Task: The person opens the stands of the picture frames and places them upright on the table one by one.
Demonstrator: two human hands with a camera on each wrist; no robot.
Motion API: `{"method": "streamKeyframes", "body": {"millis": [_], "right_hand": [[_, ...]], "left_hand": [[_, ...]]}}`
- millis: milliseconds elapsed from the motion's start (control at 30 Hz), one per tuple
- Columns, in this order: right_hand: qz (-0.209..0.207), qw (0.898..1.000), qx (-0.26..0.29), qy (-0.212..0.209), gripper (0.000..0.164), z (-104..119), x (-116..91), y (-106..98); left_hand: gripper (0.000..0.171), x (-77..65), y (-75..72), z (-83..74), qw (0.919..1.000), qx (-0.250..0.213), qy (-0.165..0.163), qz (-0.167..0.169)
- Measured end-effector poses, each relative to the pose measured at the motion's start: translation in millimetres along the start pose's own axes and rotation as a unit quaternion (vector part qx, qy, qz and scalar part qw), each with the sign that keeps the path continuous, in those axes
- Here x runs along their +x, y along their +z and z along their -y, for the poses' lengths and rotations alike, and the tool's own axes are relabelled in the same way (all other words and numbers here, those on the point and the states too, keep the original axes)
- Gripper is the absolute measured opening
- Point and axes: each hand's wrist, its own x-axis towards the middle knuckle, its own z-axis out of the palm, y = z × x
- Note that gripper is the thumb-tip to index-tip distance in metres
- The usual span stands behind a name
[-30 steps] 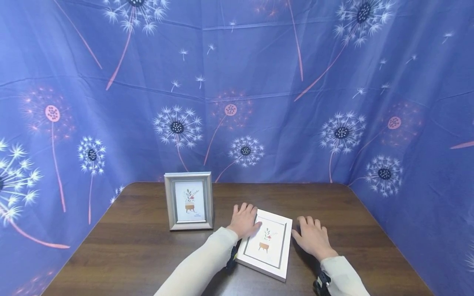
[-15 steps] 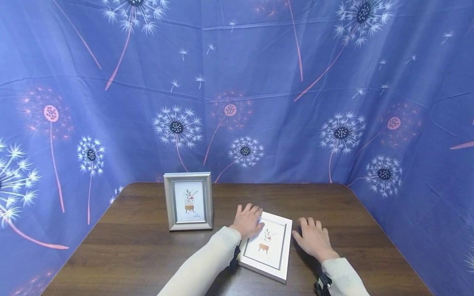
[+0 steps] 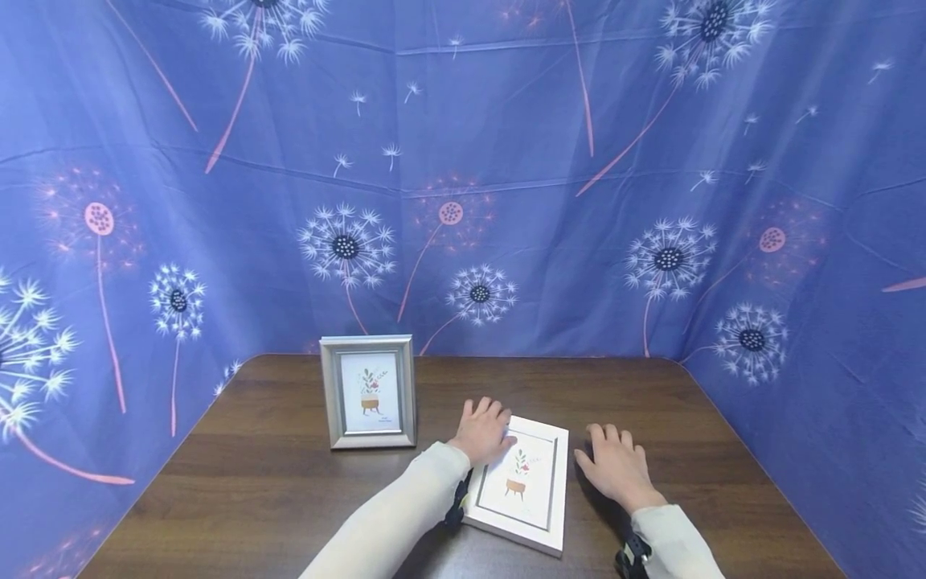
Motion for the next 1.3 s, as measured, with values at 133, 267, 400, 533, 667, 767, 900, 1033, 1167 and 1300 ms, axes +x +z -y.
{"method": "streamKeyframes", "body": {"millis": [133,267,400,533,667,767,900,1033,1167,1300], "right_hand": [[0.0,1.0,-0.001,0.004,0.054,-0.5,-0.4,0.6],[0.002,1.0,-0.002,0.006,0.054,-1.2,-1.3,1.0],[0.004,1.0,-0.005,0.009,0.055,-2.1,-2.1,1.2],[0.005,1.0,-0.01,0.011,0.055,-2.7,-3.0,2.0],[0.005,1.0,-0.011,0.007,0.054,-3.3,-3.9,3.0],[0.004,1.0,-0.011,0.005,0.054,-4.1,-3.4,3.8],[0.003,1.0,-0.008,0.005,0.054,-5.0,-2.7,3.3],[-0.003,1.0,-0.007,0.002,0.054,-5.4,-1.9,1.2],[-0.009,1.0,-0.009,-0.003,0.055,-5.5,-2.7,-1.6],[-0.014,1.0,-0.009,-0.007,0.055,-6.0,-3.7,-5.0]], "left_hand": [[0.053,-2.0,-3.1,0.1,0.9999,0.013,0.004,0.006],[0.05,-3.7,-6.0,1.7,0.9995,0.03,0.014,-0.003],[0.051,-6.4,-5.7,4.1,0.9993,0.026,0.028,-0.003],[0.05,-8.0,-2.0,7.9,0.9991,0.006,0.042,-0.002],[0.046,-8.6,1.7,11.7,0.9983,-0.007,0.057,-0.014],[0.045,-8.8,2.0,13.4,0.9975,0.0,0.066,-0.025],[0.045,-9.3,1.1,14.0,0.9964,0.023,0.074,-0.035],[0.044,-8.5,0.7,15.2,0.995,0.044,0.078,-0.045],[0.044,-8.4,1.9,16.8,0.9948,0.042,0.079,-0.049],[0.042,-7.9,0.7,19.3,0.9933,0.041,0.088,-0.063]]}}
